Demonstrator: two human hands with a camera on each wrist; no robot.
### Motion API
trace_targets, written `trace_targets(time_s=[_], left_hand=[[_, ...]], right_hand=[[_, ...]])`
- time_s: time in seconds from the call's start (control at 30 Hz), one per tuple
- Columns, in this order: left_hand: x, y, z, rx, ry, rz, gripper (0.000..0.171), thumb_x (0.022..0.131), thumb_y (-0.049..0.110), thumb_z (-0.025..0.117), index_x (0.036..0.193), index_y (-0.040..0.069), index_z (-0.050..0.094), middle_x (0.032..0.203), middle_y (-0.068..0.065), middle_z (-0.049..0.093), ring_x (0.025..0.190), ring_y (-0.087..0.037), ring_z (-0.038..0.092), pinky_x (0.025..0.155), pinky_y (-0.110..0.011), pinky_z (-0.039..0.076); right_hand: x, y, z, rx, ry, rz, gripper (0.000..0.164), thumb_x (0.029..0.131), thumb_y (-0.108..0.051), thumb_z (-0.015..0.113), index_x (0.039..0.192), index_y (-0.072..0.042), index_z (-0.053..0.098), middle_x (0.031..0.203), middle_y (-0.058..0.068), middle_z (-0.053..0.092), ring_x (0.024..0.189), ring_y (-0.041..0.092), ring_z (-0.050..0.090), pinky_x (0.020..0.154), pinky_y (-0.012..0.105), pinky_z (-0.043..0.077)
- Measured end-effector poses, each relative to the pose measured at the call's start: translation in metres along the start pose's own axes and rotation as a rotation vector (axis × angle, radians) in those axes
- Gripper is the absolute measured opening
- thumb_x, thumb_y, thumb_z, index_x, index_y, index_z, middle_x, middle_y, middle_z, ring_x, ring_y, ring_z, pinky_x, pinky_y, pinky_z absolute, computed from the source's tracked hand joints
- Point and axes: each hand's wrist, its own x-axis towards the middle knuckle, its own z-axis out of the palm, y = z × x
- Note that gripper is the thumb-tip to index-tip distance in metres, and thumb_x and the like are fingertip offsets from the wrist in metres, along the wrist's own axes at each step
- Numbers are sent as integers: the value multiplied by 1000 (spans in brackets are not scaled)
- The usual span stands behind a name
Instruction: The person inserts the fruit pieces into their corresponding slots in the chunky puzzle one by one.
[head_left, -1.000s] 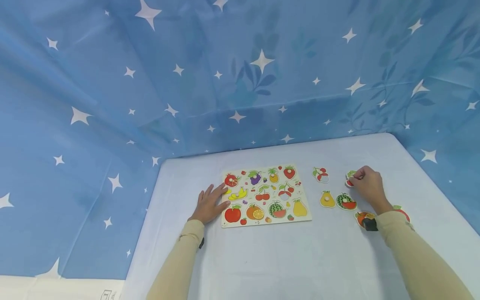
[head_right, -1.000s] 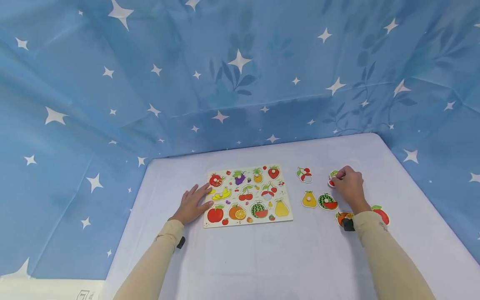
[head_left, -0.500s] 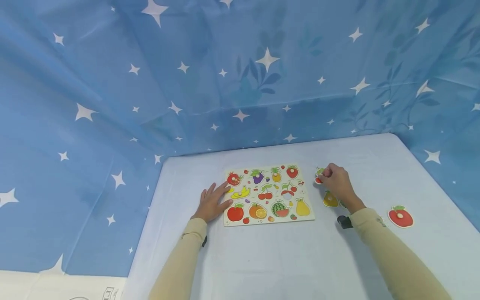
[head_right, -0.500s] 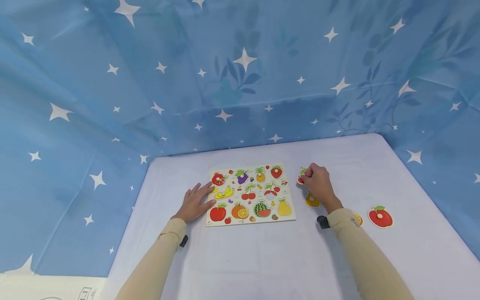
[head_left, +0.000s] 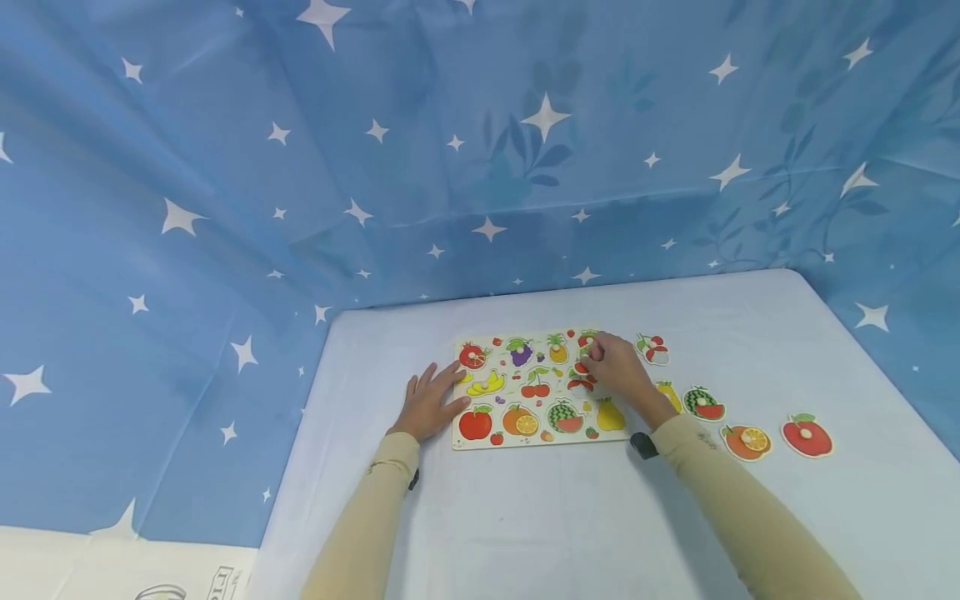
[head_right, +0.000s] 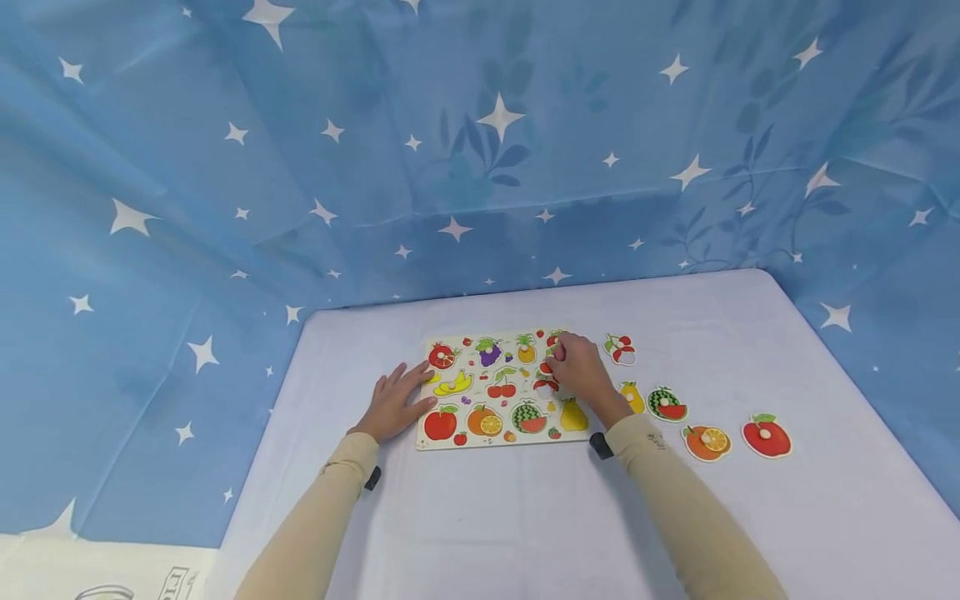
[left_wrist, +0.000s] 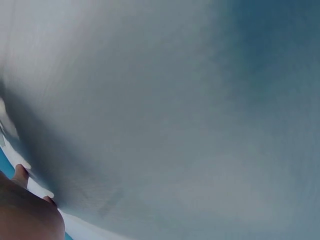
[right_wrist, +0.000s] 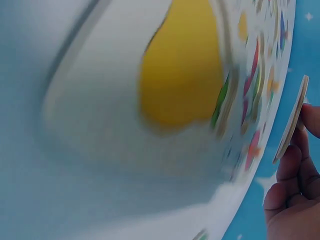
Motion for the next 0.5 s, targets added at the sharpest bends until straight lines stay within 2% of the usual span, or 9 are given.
trace_targets(time_s=[0.17, 0.37, 0.5], left_hand=[[-1, 0, -1, 5, 11, 15, 61, 94, 51, 57, 149, 31, 41, 160, 13, 24, 150, -24, 8, 118, -55, 1], [-4, 4, -4, -14, 18, 33, 60, 95, 46, 60, 148, 27, 43, 160, 9, 26, 150, -28, 10, 118, -57, 2], [-4, 5, -4, -9, 14, 28, 60, 95, 46, 59, 149, 27, 43, 160, 9, 26, 149, -28, 10, 117, -57, 2]], right_hand=[[2, -15, 18, 5, -33, -58, 31, 91, -11, 68, 76, -9, 41, 69, 7, 41, 61, 21, 43, 58, 33, 38], [3, -27, 39, -8, -49, -149, 34, 90, -10, 70, 73, -10, 40, 67, 6, 39, 58, 19, 37, 58, 33, 36], [2, -34, 50, -28, -58, -155, 34, 89, -11, 70, 72, -11, 41, 66, 5, 39, 58, 19, 36, 56, 33, 36]])
